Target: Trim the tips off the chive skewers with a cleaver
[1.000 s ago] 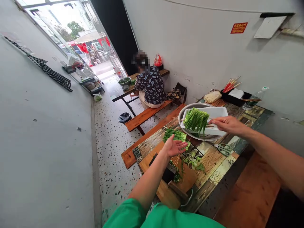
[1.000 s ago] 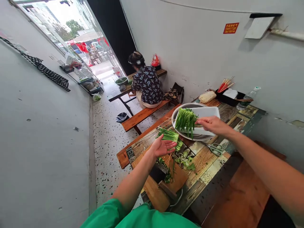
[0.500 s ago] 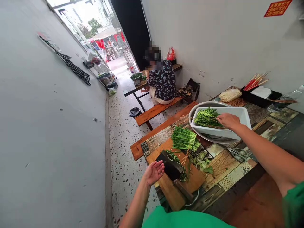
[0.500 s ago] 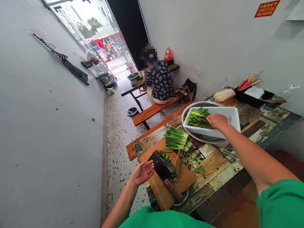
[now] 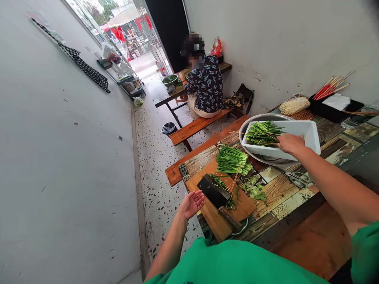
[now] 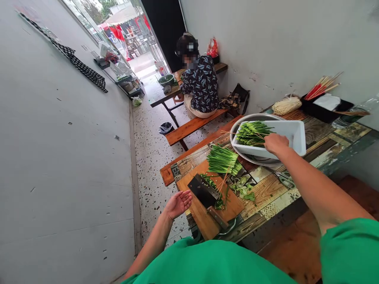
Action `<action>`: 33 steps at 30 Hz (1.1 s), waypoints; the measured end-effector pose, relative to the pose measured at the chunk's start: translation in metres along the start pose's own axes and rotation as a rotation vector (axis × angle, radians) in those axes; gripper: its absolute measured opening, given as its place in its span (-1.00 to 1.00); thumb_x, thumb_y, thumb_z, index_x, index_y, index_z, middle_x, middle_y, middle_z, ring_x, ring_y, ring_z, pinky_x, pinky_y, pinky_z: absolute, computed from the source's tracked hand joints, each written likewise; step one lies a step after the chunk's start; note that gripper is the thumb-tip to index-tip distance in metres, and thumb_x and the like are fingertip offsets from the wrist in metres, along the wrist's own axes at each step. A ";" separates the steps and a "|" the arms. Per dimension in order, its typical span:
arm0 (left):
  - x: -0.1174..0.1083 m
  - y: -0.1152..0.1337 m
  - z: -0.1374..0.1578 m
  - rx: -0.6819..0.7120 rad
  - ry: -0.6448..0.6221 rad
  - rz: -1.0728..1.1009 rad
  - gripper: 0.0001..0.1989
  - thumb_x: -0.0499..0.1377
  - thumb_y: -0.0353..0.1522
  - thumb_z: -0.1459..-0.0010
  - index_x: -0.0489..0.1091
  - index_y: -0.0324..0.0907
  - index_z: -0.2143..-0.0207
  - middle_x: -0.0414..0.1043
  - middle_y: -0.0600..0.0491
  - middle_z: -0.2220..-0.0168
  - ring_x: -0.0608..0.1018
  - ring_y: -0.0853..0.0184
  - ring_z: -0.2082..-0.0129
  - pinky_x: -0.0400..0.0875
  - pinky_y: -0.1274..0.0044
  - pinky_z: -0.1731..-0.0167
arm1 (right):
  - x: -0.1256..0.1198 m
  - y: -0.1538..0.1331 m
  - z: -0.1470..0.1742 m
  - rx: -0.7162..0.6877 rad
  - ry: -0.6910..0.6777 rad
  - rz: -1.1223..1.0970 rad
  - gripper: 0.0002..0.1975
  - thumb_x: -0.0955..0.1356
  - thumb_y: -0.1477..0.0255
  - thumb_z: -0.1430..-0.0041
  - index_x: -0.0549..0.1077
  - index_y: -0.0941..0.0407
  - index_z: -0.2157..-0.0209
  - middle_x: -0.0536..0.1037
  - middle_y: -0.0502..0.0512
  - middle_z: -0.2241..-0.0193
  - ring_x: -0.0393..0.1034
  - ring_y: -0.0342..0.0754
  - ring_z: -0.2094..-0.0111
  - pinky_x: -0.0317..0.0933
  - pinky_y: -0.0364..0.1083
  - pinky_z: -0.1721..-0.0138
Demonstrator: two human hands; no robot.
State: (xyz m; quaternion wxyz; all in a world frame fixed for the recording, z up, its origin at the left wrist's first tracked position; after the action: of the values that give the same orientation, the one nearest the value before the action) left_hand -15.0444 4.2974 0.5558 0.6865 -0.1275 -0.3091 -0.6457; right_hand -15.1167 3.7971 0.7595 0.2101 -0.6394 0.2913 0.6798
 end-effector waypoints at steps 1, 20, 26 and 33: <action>-0.001 0.000 0.001 0.003 0.000 -0.002 -0.77 0.03 -0.38 -0.26 0.44 -0.29 0.18 0.56 -0.07 0.37 0.61 0.32 0.36 0.46 0.51 0.31 | -0.004 -0.005 0.004 0.000 0.003 0.028 -0.79 0.40 0.47 -0.14 0.59 0.36 0.30 0.55 0.44 0.29 0.39 -0.01 0.25 -0.01 -0.01 0.23; -0.022 -0.013 0.007 0.024 0.084 -0.108 -0.79 0.05 -0.37 -0.25 0.44 -0.28 0.22 0.52 -0.02 0.39 0.58 0.37 0.42 0.43 0.55 0.36 | 0.162 -0.157 0.104 0.248 -0.313 -0.502 -0.73 0.29 0.32 -0.13 0.56 0.16 0.46 0.56 0.12 0.49 0.31 -0.12 0.52 -0.07 -0.16 0.54; -0.036 0.002 0.002 0.238 0.218 -0.538 -0.84 0.15 -0.35 -0.16 0.43 -0.22 0.23 0.47 0.01 0.36 0.56 0.34 0.38 0.40 0.52 0.31 | 0.141 -0.174 0.103 0.198 -0.179 -0.670 -0.65 0.18 0.35 -0.13 0.41 0.13 0.64 0.44 0.07 0.65 0.18 -0.16 0.59 -0.08 -0.15 0.53; 0.033 0.076 0.031 0.945 0.181 -0.951 -0.45 0.39 -0.37 0.10 0.38 -0.12 0.01 0.34 -0.14 -0.11 0.23 0.03 -0.26 0.01 0.28 -0.27 | 0.081 -0.227 0.133 0.030 -0.058 -0.932 -0.54 0.06 0.15 -0.24 0.31 0.09 0.56 0.45 0.05 0.59 0.28 -0.13 0.53 0.12 -0.17 0.42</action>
State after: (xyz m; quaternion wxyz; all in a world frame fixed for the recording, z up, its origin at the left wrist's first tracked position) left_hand -14.9798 4.2988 0.6165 0.3328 0.3909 -0.5220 -0.6812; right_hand -15.0739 4.0469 0.6519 0.5104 -0.6799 -0.0232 0.5261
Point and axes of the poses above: each hand's wrist, its own z-axis away from the middle knuckle, its own x-axis out of the palm, y = z × x, the point moved 9 cm from there along -z, towards the middle knuckle
